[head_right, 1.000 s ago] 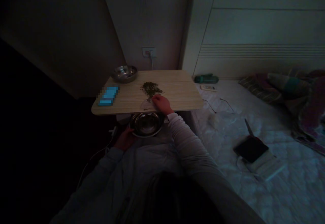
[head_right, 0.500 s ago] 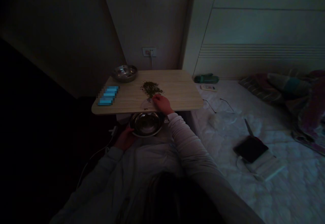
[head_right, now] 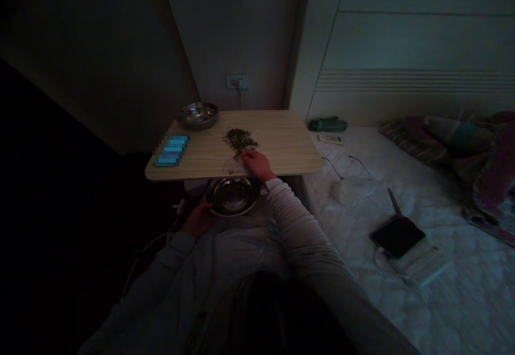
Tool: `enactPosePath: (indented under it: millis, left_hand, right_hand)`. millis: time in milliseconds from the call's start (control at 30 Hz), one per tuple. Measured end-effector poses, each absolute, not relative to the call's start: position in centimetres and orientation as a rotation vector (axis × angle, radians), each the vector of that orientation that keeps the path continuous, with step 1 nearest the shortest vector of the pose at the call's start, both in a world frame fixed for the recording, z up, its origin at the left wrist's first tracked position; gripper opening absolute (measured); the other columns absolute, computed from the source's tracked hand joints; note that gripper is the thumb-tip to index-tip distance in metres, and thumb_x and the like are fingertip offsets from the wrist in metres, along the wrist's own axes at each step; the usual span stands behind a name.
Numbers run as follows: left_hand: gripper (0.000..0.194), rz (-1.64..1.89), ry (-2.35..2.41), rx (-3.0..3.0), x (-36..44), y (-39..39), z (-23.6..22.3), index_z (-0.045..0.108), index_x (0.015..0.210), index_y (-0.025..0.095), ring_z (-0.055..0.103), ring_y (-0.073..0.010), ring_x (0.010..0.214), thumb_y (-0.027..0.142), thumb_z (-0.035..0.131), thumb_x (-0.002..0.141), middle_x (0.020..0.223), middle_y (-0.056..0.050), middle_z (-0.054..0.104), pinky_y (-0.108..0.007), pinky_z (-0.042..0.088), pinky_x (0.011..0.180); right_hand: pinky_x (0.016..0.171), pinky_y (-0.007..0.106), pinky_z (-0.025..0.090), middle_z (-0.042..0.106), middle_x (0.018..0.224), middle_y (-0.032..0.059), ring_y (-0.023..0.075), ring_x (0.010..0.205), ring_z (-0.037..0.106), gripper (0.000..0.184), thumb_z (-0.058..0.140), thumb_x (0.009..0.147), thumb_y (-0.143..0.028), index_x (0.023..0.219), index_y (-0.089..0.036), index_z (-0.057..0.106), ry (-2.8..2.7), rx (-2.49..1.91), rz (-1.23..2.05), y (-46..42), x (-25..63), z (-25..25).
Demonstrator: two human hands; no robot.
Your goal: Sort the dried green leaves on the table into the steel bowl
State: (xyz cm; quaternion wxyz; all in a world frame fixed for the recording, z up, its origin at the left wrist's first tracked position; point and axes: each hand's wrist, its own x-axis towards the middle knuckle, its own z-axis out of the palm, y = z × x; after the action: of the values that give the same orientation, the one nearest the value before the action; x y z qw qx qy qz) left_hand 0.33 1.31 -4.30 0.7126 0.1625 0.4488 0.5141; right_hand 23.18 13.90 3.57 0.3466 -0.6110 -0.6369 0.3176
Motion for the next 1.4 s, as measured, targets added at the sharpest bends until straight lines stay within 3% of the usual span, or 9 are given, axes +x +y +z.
enactPosePath:
  millis: [700, 867, 1067, 1400]
  left_hand:
    - [0.071, 1.134, 1.019, 0.357, 0.17, 1.42, -4.57, 0.073, 0.138, 0.027, 0.077, -0.0315, 0.117, 0.006, 0.077, 0.070, 0.125, -0.005, 0.083, -0.042, 0.068, 0.092]
    - [0.066, 1.119, 1.029, 0.364, 0.28, 1.45, -4.47, 0.073, 0.134, 0.025, 0.078, -0.0296, 0.114, 0.007, 0.077, 0.070, 0.120, -0.005, 0.084, -0.040, 0.068, 0.091]
    - [0.067, 1.129, 1.029, 0.376, 0.32, 1.41, -4.45, 0.074, 0.134, 0.024, 0.075, -0.0316, 0.122, 0.008, 0.077, 0.070, 0.123, -0.006, 0.083, -0.042, 0.066, 0.095]
    - [0.066, 1.115, 1.032, 0.363, 0.22, 1.49, -4.65, 0.074, 0.135, 0.024, 0.078, -0.0319, 0.116, 0.008, 0.076, 0.071, 0.124, -0.007, 0.083, -0.044, 0.068, 0.094]
  right_hand:
    - [0.089, 0.034, 0.054, 0.077, 0.085, 0.0016, 0.0221, 0.089, 0.069, 0.021, 0.061, 0.088, -0.034, 0.090, -0.023, 0.080, -1.670, -1.565, 0.869, 13.97, 23.37, 3.42]
    - [0.092, 0.035, 0.053, 0.079, 0.091, 0.0025, 0.0225, 0.093, 0.070, 0.022, 0.061, 0.088, -0.032, 0.093, -0.022, 0.081, -1.686, -1.586, 0.842, 13.88, 23.39, 3.64]
    - [0.092, 0.035, 0.054, 0.080, 0.092, 0.0025, 0.0226, 0.093, 0.070, 0.021, 0.064, 0.089, -0.032, 0.093, -0.022, 0.082, -1.701, -1.579, 0.845, 13.82, 23.48, 3.82]
    - [0.091, 0.035, 0.053, 0.079, 0.090, 0.0024, 0.0228, 0.092, 0.069, 0.021, 0.064, 0.088, -0.036, 0.091, -0.023, 0.081, -1.687, -1.568, 0.857, 14.11, 23.56, 3.26]
